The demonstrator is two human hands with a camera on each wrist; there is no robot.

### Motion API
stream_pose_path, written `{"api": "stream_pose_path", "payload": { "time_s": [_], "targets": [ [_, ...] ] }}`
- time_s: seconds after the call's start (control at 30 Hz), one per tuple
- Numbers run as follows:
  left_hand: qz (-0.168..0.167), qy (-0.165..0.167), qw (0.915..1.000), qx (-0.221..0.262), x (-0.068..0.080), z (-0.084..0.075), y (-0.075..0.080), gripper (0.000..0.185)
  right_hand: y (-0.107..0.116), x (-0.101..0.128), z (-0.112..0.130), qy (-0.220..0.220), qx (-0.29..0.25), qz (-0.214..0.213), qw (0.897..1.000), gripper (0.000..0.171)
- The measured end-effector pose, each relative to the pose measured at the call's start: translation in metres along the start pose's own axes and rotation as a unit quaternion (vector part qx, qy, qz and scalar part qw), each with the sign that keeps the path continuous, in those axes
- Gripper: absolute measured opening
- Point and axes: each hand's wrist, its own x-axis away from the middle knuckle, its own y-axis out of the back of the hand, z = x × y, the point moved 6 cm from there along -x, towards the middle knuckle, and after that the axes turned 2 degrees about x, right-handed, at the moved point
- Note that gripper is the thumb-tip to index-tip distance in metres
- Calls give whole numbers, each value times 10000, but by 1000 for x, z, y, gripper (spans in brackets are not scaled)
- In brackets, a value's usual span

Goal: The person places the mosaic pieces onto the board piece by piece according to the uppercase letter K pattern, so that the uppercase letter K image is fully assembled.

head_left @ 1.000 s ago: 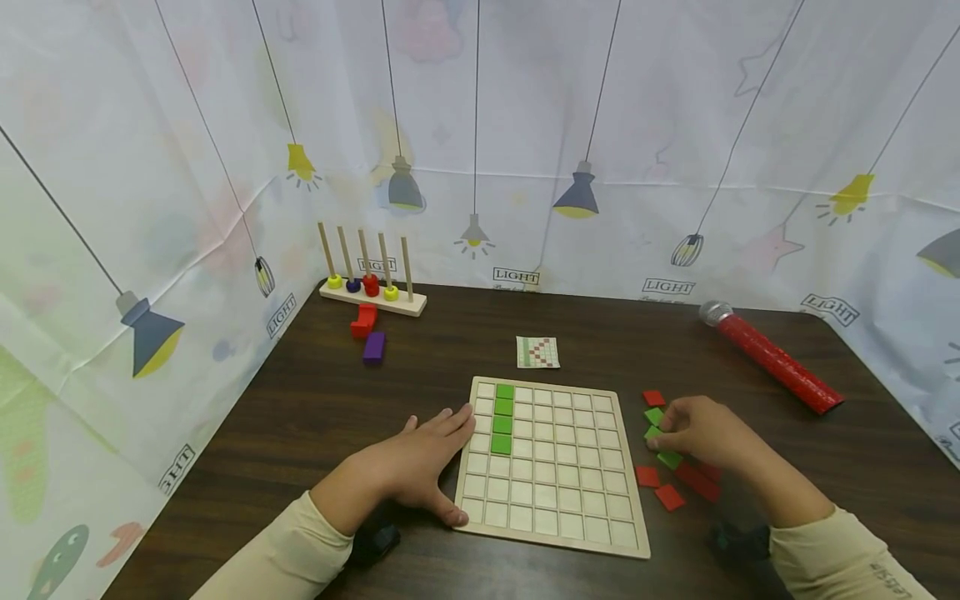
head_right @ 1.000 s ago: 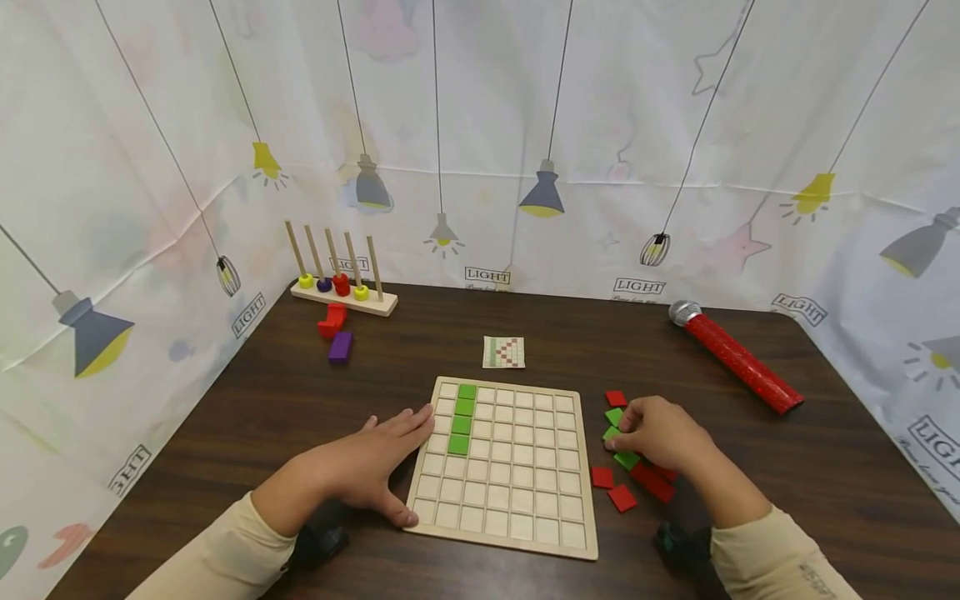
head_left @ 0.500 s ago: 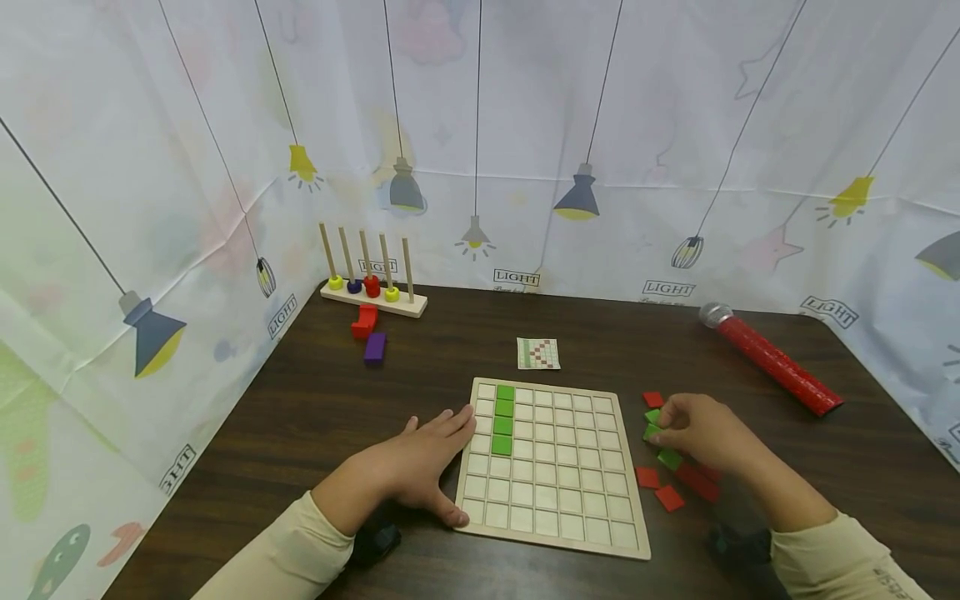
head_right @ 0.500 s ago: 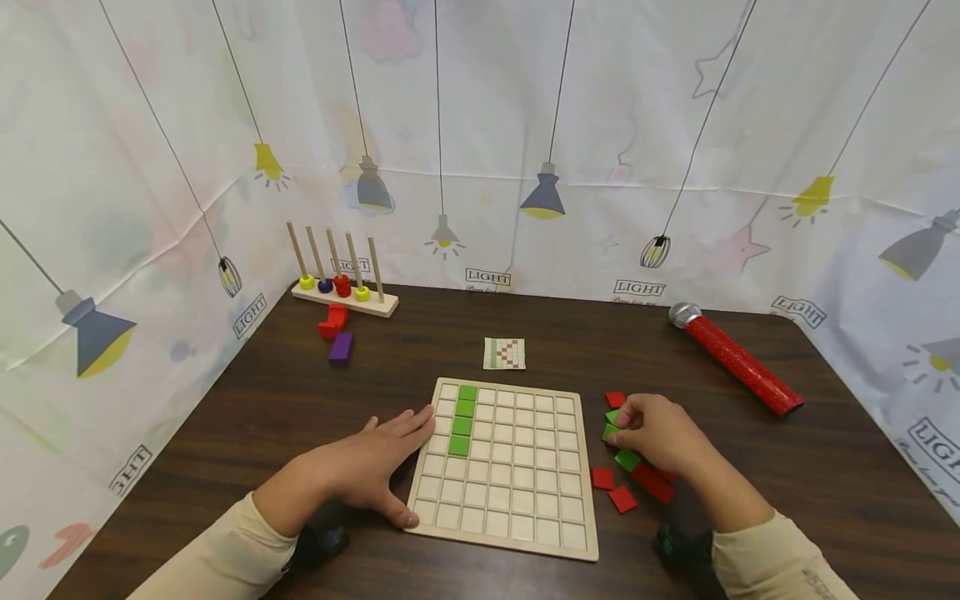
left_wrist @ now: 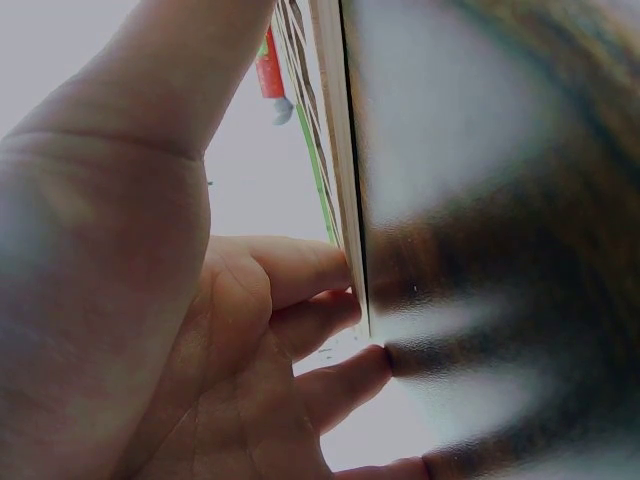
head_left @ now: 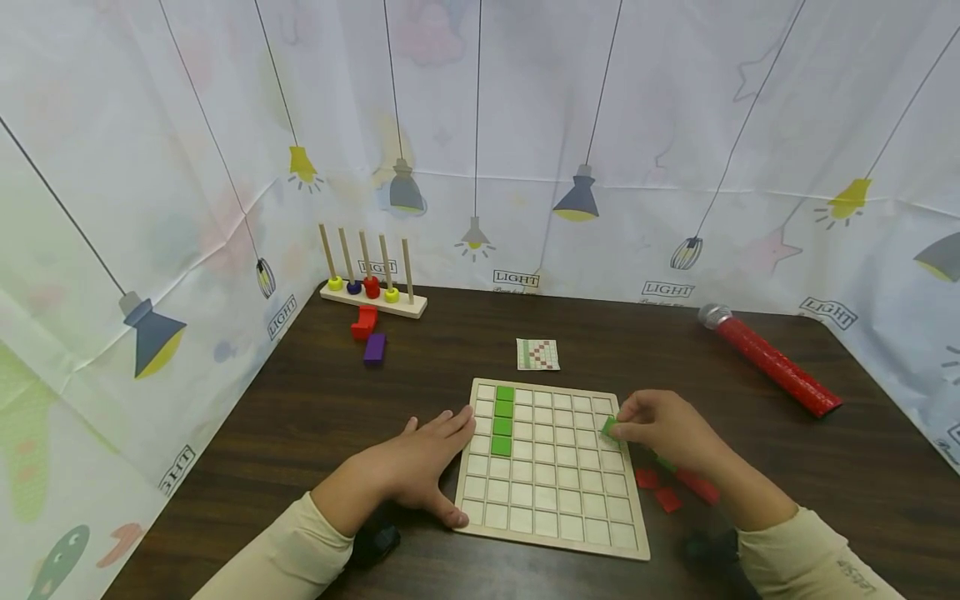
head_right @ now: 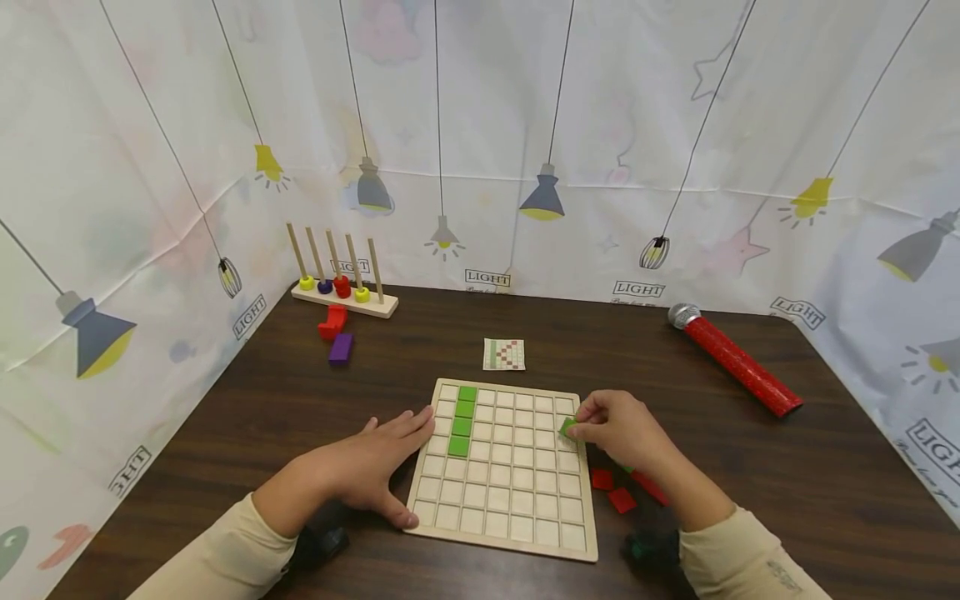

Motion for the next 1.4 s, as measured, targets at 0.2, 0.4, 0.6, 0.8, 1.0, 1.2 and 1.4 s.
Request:
{"api": "stream_pose_path", "payload": {
  "time_s": [0.2, 0.4, 0.6, 0.8, 1.0, 1.2, 1.4],
  "targets": [
    [15, -1, 10000, 41, 0, 1, 0, 126, -27, -7, 30, 508, -350, 279, 9977, 19],
    [27, 10, 10000, 24, 0, 1, 0, 126, -51, -15, 57, 753, -466, 616, 9942, 15],
    [20, 31, 10000, -14, -1, 0, 0, 126, -73, -20, 87, 1075, -459, 931, 9888, 14],
    [-34, 45, 10000, -23, 0, -1, 0, 126, -88, -19, 111, 1249, -317, 1132, 9852, 14],
    [-58, 59, 9999, -59, 0, 0, 0, 127, -95, -19, 120, 1354, -194, 1156, 9838, 14],
    [-95, 41, 9999, -120, -1, 0, 0, 127, -98, -19, 122, 1436, -63, 1156, 9828, 14],
    [-98, 54, 9998, -138, -1, 0, 0, 127, -101, -19, 122, 1470, 23, 1165, 9823, 14]
  ]
}}
